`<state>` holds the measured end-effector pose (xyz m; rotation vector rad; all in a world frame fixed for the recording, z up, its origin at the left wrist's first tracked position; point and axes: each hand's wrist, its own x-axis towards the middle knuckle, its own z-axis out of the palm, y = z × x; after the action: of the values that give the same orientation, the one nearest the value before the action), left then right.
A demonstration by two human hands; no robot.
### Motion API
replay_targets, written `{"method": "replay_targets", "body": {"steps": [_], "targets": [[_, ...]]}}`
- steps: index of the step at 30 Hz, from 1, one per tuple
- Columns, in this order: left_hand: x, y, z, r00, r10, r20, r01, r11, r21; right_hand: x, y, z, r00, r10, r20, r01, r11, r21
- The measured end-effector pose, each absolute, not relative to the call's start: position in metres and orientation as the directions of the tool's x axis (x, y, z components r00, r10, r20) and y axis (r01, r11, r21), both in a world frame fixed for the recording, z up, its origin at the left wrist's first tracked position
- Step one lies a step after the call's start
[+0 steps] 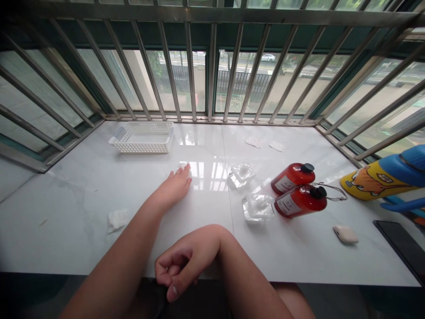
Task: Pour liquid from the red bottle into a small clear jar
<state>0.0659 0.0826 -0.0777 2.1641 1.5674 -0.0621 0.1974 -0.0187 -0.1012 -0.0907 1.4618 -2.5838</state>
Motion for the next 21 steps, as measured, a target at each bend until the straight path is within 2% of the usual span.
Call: {"method": "replay_targets", "body": {"steps": [4, 6, 8, 10, 12, 15, 17, 19, 21], "targets": [[0.108, 0.065, -0.075, 0.685, 0.67, -0.285, 0.702, -0.504, 0.502, 0.193, -0.022, -0.106, -0.964, -0.259, -0.055, 0.175, -0.468, -0.866], [0.115, 0.048, -0.073, 0.803, 0.535, -0.262, 0.571, -0.565, 0.596, 0.19, -0.024, -0.109, -0.951, -0.305, -0.055, 0.193, -0.443, -0.875], [0.11, 0.031, -0.069, 0.85, 0.458, -0.26, 0.505, -0.568, 0.649, 0.187, -0.025, -0.112, -0.943, -0.328, -0.052, 0.197, -0.428, -0.882], [0.094, 0.019, -0.064, 0.831, 0.467, -0.301, 0.539, -0.546, 0.642, 0.185, -0.026, -0.113, -0.941, -0.336, -0.052, 0.201, -0.426, -0.882], [0.069, 0.013, -0.059, 0.77, 0.536, -0.346, 0.623, -0.517, 0.587, 0.184, -0.025, -0.113, -0.941, -0.335, -0.053, 0.204, -0.433, -0.878], [0.021, 0.014, -0.055, 0.545, 0.748, -0.379, 0.828, -0.409, 0.384, 0.185, -0.023, -0.111, -0.946, -0.321, -0.053, 0.197, -0.438, -0.877], [-0.015, 0.021, -0.056, 0.306, 0.87, -0.386, 0.949, -0.247, 0.195, 0.186, -0.021, -0.11, -0.953, -0.299, -0.052, 0.187, -0.444, -0.877], [-0.047, 0.031, -0.057, 0.023, 0.933, -0.36, 0.999, -0.009, 0.039, 0.186, -0.019, -0.108, -0.958, -0.282, -0.05, 0.179, -0.453, -0.873], [-0.07, 0.044, -0.057, -0.083, 0.942, -0.326, 0.996, 0.083, -0.013, 0.186, -0.018, -0.108, -0.96, -0.276, -0.048, 0.175, -0.458, -0.872]]}}
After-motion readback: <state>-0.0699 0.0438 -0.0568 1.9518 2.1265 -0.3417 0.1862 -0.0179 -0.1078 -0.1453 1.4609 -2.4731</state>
